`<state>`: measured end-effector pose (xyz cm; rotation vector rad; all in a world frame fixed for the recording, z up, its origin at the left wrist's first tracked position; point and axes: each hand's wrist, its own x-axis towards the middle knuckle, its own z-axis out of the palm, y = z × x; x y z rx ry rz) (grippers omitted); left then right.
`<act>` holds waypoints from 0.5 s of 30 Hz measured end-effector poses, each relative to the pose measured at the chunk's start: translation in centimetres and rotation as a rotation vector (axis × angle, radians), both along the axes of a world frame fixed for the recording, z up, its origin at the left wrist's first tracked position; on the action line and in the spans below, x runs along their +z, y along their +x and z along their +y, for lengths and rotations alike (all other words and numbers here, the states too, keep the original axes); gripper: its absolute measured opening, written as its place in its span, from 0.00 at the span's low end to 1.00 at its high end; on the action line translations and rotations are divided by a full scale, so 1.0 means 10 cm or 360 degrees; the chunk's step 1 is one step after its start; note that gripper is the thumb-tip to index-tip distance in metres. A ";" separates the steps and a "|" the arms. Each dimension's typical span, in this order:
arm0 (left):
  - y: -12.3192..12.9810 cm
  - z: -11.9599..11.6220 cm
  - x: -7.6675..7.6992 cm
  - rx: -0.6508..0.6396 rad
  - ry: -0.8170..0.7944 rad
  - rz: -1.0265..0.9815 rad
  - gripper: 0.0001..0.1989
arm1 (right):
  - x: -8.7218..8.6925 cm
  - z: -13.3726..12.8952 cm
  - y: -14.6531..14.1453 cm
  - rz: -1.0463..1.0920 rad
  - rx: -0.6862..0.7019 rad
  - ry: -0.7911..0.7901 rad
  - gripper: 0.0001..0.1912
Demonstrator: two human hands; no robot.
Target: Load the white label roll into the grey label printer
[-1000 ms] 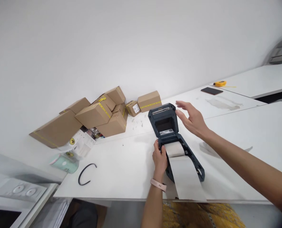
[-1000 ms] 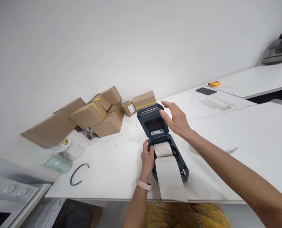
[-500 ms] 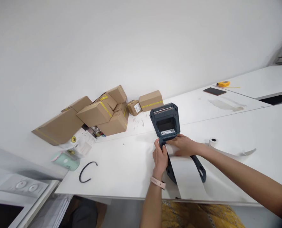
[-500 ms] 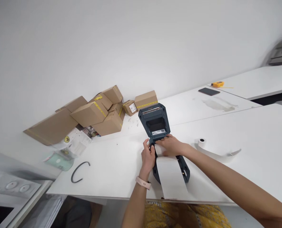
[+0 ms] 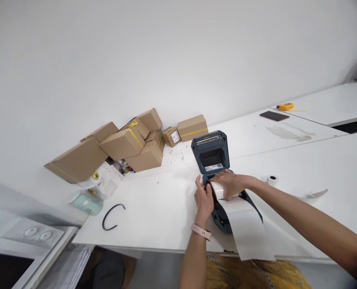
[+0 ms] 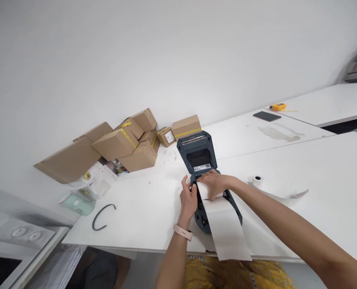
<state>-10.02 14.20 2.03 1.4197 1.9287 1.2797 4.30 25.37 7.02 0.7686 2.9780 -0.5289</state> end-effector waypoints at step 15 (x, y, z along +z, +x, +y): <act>0.00 0.00 -0.01 -0.0002 -0.0002 -0.0066 0.27 | 0.37 0.06 1.44 0.0904 -0.0261 -0.0322 0.38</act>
